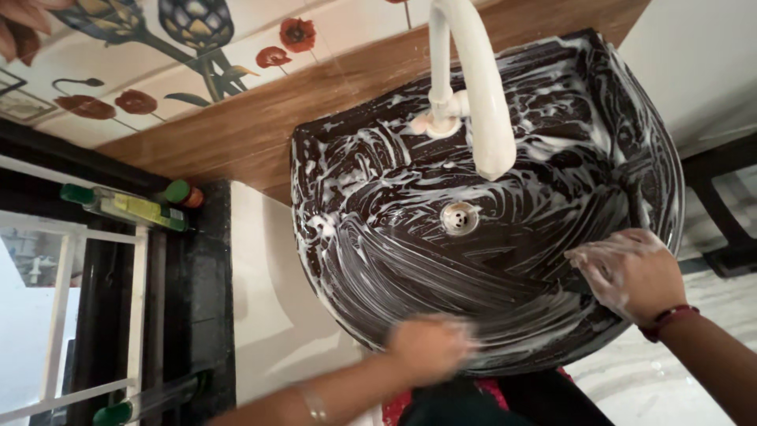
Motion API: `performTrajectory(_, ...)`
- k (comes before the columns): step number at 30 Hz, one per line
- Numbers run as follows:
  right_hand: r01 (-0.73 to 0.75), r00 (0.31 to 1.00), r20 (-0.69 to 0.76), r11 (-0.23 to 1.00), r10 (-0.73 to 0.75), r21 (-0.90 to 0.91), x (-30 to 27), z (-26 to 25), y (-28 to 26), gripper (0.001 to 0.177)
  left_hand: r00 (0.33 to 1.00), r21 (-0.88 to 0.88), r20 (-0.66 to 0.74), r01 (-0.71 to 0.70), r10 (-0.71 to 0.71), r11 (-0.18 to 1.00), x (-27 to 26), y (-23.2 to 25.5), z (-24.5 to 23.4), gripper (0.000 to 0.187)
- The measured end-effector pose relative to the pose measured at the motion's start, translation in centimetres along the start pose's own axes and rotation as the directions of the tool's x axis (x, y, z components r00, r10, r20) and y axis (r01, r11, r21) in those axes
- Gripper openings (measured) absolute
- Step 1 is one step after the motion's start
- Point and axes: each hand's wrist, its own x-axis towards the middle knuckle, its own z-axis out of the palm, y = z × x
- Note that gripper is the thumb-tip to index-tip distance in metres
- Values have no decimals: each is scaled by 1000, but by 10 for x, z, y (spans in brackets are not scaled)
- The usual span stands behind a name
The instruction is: The person scrubs a dark-colored sink with soap and water using a green sponge. They rinse the sponge and continue scrubbing the basin and faucet area, then rinse the sink with water from the tap.
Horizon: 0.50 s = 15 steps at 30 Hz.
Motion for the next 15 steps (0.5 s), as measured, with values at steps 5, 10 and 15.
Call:
performTrajectory(5,14,1000,-28,1000,-14,4,1,-4,-5,29,898,408,18,-408,439,817,-71,-144,-116,21)
performTrajectory(10,-53,994,91,997,59,-64,2,-8,-11,24,839,268,132,-544,529,795,-42,-208,-174,37)
performTrajectory(15,-42,987,146,991,60,-125,3,-4,-11,28,960,496,180,-278,216,823,-31,-181,-184,32)
